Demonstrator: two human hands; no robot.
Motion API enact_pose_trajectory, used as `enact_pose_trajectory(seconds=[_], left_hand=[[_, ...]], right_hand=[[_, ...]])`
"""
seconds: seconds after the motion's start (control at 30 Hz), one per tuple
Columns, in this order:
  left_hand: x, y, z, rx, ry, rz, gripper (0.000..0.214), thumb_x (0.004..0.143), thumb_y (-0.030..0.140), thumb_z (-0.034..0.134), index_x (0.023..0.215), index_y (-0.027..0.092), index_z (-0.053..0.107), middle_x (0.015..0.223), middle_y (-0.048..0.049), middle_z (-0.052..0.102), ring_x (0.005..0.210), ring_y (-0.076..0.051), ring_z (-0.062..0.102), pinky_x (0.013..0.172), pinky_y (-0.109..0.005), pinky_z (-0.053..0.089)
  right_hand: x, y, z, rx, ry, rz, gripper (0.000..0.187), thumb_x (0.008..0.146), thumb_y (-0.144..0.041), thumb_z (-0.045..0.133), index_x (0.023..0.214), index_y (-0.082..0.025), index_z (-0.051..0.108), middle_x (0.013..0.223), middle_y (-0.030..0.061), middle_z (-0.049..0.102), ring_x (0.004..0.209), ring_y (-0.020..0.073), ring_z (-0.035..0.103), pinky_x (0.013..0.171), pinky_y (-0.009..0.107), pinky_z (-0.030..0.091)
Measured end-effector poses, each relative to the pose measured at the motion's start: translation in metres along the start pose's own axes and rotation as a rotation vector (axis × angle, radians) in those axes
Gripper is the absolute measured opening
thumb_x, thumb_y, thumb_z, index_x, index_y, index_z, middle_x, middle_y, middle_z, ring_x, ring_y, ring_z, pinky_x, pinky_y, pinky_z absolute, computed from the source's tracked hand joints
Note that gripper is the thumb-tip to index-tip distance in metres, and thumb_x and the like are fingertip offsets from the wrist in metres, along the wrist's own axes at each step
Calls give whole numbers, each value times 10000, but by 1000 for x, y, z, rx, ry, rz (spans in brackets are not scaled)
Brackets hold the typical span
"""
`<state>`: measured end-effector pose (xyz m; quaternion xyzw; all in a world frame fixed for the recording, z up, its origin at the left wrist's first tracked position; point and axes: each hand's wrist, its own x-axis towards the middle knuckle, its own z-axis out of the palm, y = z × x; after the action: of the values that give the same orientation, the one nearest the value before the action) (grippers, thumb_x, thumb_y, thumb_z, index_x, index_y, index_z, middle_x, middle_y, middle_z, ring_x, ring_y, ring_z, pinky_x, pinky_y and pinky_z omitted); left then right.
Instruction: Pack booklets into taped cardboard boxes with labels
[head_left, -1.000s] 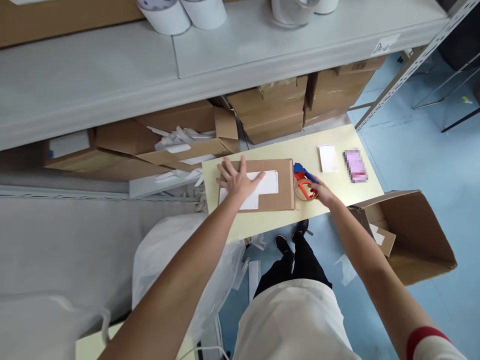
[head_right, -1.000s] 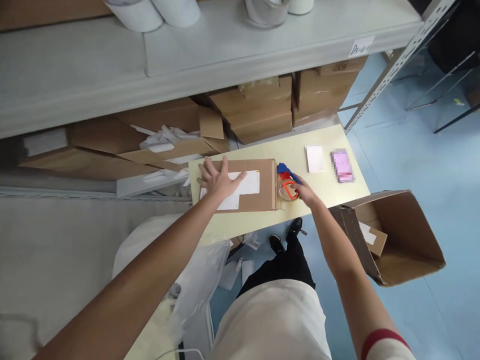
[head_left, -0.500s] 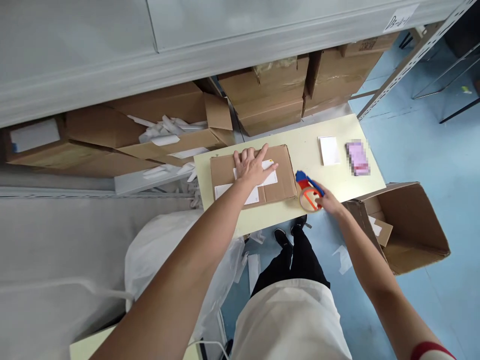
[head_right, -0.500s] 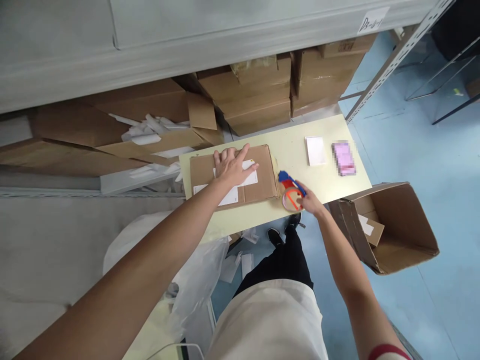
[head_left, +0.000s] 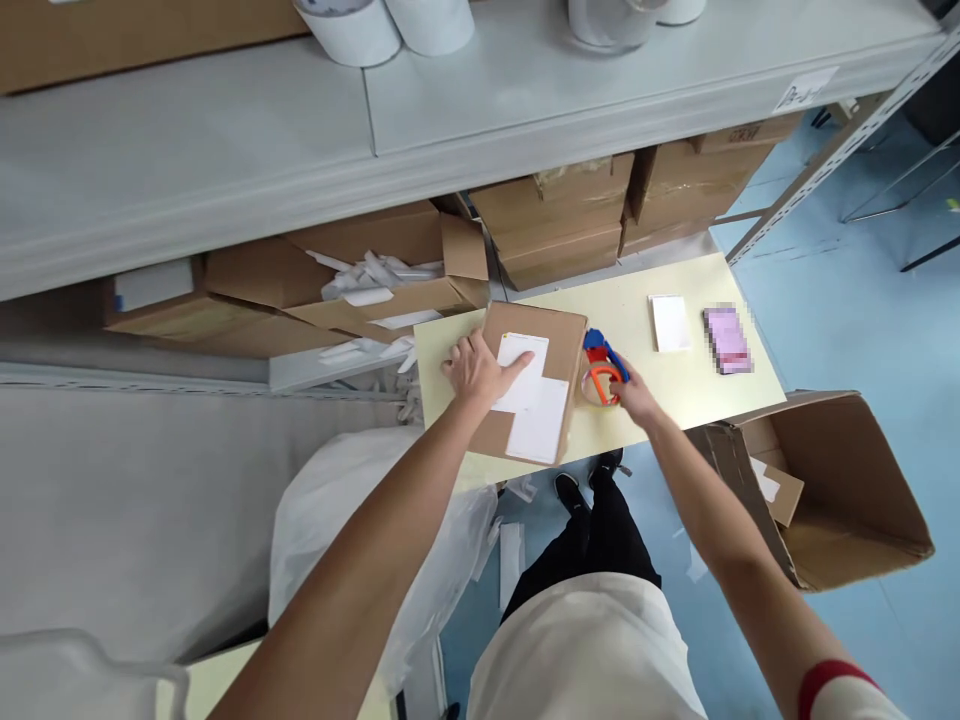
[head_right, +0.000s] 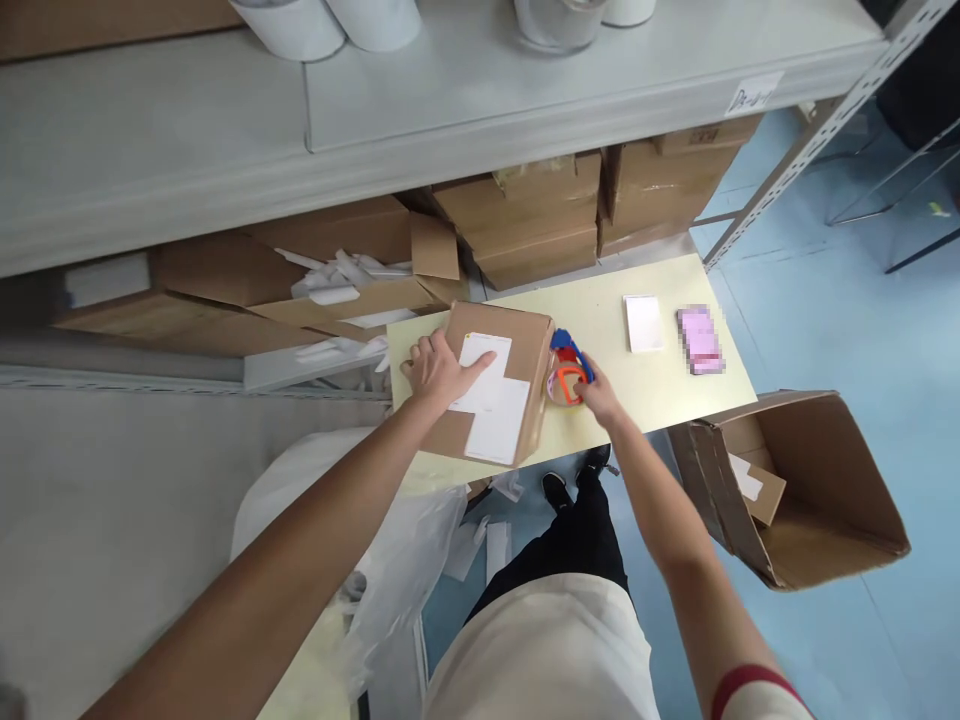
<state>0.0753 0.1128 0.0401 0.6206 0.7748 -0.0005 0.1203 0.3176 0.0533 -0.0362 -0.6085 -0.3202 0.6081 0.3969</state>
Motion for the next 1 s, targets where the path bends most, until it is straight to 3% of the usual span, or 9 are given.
enact_pose_trajectory(seconds=[0.1, 0.2, 0.4, 0.5, 0.63, 0.7, 0.8, 0.9, 1.0], left_hand=[[10, 1, 0, 54, 2, 221, 963, 778, 710, 489, 1527, 170, 218, 1561, -211, 264, 1432, -421, 196, 1101, -589, 196], [25, 18, -1, 79, -87, 497, 850, 825, 690, 445, 1526, 255, 235, 1591, -137, 229, 1458, -372, 153, 1141, -549, 119], [32, 37, 1, 86, -52, 492, 819, 830, 703, 435, 1517, 293, 258, 1441, -130, 435, 1322, -327, 371, 1128, -486, 172], [29, 35, 2, 99, -57, 488, 822, 831, 700, 438, 1521, 297, 247, 1417, -127, 444, 1307, -334, 372, 1122, -477, 169], [30, 33, 4, 116, -70, 484, 837, 828, 702, 434, 1530, 304, 208, 1426, -119, 430, 1317, -345, 349, 1123, -485, 148], [30, 34, 6, 114, -69, 482, 838, 832, 701, 427, 1532, 303, 195, 1434, -117, 424, 1324, -346, 339, 1125, -488, 143], [30, 37, 7, 92, -65, 457, 837, 837, 693, 416, 1537, 304, 174, 1442, -117, 418, 1333, -355, 324, 1126, -492, 131], [29, 37, 6, 57, -78, 389, 837, 839, 692, 394, 1542, 305, 155, 1447, -131, 413, 1342, -388, 306, 1114, -522, 121], [25, 26, 2, 20, -86, 212, 880, 826, 715, 372, 1548, 265, 147, 1432, -184, 431, 1328, -434, 321, 1066, -569, 187]], right_hand=[[47, -32, 0, -33, -174, 21, 754, 535, -119, 510, 1284, -190, 561, 992, 28, 689, 816, 173, 572, 680, 280, 471], [63, -43, 8, -58, -282, 53, 756, 527, -107, 514, 1276, -190, 576, 894, -1, 679, 740, 145, 547, 641, 259, 446], [54, -39, 2, -127, -295, 44, 809, 568, -114, 533, 1372, -201, 499, 906, -1, 660, 731, 141, 537, 651, 270, 456], [26, -27, -14, -171, -247, 84, 855, 566, -92, 530, 1407, -222, 459, 957, 11, 660, 744, 153, 551, 655, 284, 478], [-60, 21, -34, -131, -250, 162, 896, 557, -83, 526, 1431, -256, 422, 1017, 33, 672, 754, 180, 587, 639, 310, 513], [-110, 53, -34, -108, -257, 212, 899, 553, -83, 521, 1428, -261, 418, 992, 28, 685, 742, 182, 604, 663, 323, 528], [-162, 90, -17, -72, -141, 156, 885, 557, -98, 516, 1420, -267, 420, 1100, 33, 678, 852, 200, 641, 797, 364, 540], [-172, 106, 8, 3, -31, 99, 871, 562, -117, 506, 1419, -240, 411, 1142, 57, 677, 956, 235, 650, 864, 407, 536], [-141, 95, 16, 22, 80, 60, 866, 586, -152, 498, 1438, -234, 374, 1146, 74, 668, 949, 236, 646, 809, 390, 548]])
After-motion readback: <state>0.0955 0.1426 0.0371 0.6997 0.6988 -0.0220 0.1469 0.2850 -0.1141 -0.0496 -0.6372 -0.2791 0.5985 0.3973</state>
